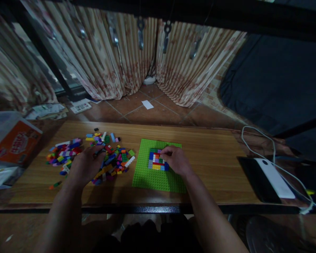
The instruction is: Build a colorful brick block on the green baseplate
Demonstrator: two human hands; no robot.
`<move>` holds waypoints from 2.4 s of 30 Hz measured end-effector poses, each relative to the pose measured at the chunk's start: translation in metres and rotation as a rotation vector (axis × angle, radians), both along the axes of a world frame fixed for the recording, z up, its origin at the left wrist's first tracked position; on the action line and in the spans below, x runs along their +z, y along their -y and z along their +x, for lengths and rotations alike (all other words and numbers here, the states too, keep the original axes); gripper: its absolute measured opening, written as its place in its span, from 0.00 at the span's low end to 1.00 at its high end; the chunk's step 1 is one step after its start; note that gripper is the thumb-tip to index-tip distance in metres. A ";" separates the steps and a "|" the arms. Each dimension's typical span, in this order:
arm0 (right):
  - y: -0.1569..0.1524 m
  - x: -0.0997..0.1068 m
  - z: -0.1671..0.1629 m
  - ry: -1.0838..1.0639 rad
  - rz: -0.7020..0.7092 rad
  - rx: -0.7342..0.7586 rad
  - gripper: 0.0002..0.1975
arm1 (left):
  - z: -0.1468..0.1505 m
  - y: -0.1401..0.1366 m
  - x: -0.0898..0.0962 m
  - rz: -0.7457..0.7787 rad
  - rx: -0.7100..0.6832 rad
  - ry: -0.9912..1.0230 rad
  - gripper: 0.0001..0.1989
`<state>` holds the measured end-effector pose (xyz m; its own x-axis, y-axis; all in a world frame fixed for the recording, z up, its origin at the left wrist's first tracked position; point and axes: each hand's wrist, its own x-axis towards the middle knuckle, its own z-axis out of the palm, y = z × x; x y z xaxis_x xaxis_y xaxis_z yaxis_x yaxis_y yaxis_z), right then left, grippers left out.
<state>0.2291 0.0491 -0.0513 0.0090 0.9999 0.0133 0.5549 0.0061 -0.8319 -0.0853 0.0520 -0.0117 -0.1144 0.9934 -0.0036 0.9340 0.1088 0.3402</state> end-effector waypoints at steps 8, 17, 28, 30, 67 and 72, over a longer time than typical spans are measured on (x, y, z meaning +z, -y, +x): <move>0.000 0.002 -0.001 0.015 -0.023 -0.001 0.04 | 0.000 0.000 0.002 -0.013 0.011 0.018 0.20; -0.001 0.002 -0.003 0.118 0.067 -0.029 0.04 | -0.001 0.001 0.002 -0.032 0.032 0.021 0.19; -0.002 -0.001 -0.004 0.098 0.059 -0.055 0.03 | -0.003 0.000 -0.002 -0.030 0.029 0.029 0.21; -0.003 0.000 -0.005 0.120 0.059 -0.065 0.03 | -0.003 0.000 -0.002 -0.028 0.030 0.029 0.21; -0.006 0.012 -0.037 0.158 0.172 -0.106 0.10 | -0.002 0.001 -0.004 0.062 0.037 0.121 0.17; 0.000 0.013 -0.091 0.081 0.272 0.203 0.10 | 0.006 0.005 0.000 0.111 -0.017 0.186 0.16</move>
<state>0.1385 0.0489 -0.0386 -0.2018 0.9409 0.2720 0.5837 0.3386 -0.7380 -0.0798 0.0469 -0.0116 -0.1056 0.9907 0.0862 0.8552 0.0463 0.5163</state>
